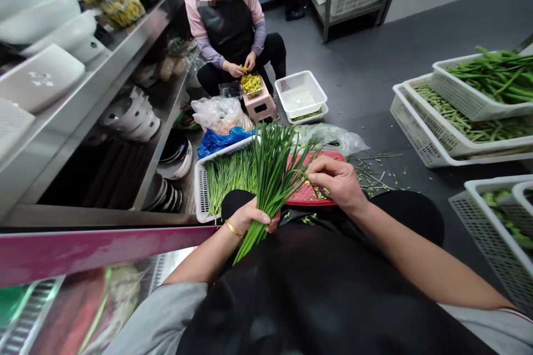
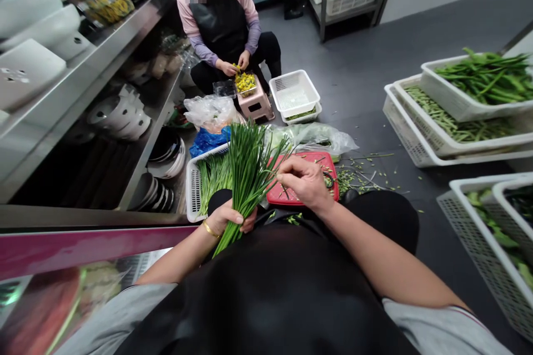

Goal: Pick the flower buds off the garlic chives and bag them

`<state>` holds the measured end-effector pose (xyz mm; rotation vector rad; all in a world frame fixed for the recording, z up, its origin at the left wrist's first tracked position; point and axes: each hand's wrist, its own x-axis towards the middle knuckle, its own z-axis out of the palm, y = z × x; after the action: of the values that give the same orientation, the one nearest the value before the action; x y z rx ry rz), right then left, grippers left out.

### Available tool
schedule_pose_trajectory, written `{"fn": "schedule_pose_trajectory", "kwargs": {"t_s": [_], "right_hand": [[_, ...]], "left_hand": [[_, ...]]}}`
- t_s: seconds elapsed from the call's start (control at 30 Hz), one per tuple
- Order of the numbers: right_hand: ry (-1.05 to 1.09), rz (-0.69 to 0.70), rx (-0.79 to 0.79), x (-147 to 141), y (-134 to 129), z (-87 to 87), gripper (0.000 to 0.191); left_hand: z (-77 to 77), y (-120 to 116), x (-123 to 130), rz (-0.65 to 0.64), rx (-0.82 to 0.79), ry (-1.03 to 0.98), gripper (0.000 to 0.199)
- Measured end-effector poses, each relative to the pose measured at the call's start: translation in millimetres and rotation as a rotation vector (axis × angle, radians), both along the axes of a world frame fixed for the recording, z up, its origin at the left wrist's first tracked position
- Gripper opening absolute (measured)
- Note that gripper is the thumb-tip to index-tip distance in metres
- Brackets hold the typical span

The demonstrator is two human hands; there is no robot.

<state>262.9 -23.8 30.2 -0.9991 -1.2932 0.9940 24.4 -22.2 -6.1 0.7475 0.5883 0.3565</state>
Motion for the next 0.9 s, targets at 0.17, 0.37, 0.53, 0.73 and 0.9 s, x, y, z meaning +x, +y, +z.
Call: {"fn": "schedule_pose_trajectory", "kwargs": {"t_s": [0.17,0.37,0.53,0.73,0.9], "right_hand": [[0.335,0.052,-0.022,24,-9,18.8,0.020],[-0.650,-0.079,0.433,53,-11,69.6,0.025],[-1.106,0.163,0.325,51,29,59.1,0.016],[-0.915,0.448,0.252,65,35,44.9,0.016],[-1.001,0.301,0.382,58,29,34.5,0.013]], "left_hand": [[7.5,-1,0,-0.029,0.038,0.023,0.033],[7.4,0,-1,-0.084,0.114,0.087,0.032],[12.9,-2,3,-0.108,0.123,0.104,0.036],[7.7,-3,-1,-0.102,0.124,0.107,0.034],[3.8,-2,-3,-0.093,0.090,0.116,0.032]]}}
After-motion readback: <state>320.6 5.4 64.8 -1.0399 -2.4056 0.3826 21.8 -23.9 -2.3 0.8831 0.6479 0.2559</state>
